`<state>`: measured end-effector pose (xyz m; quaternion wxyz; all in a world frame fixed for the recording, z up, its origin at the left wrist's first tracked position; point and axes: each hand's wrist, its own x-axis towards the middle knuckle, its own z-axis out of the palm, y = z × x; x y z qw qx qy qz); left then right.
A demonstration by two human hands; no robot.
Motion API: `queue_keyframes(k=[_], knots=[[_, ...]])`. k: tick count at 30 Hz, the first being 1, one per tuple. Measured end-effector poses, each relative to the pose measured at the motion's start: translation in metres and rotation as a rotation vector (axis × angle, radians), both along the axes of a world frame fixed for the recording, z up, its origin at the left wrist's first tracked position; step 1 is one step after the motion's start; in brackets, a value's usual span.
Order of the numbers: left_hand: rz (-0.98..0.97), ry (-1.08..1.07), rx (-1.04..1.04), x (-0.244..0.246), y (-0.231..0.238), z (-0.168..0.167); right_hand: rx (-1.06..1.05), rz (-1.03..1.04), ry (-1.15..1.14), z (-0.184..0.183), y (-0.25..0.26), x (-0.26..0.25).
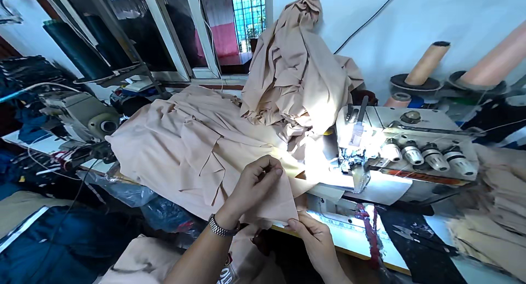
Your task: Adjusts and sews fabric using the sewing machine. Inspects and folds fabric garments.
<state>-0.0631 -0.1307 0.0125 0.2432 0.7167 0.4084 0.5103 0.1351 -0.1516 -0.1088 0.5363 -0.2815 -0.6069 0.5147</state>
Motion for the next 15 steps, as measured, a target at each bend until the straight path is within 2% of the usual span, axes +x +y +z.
queue_keyframes(k=[4,7,10,12,15], knots=[[0.076,0.045,0.005,0.002,0.004,0.006,-0.110,-0.143,-0.025,0.018,0.003,0.001],[0.105,0.102,0.083,0.012,0.021,0.023,-0.036,-0.235,0.028,0.051,0.011,0.014],[-0.053,-0.006,0.187,0.028,0.049,0.051,0.130,-0.298,0.100,0.092,0.012,0.044],[-0.170,-0.089,0.188,0.045,0.061,0.064,0.205,-0.316,0.100,0.107,0.013,0.064],[-0.213,-0.049,0.156,0.066,0.088,0.052,0.027,-0.307,0.072,0.089,0.028,0.082]])
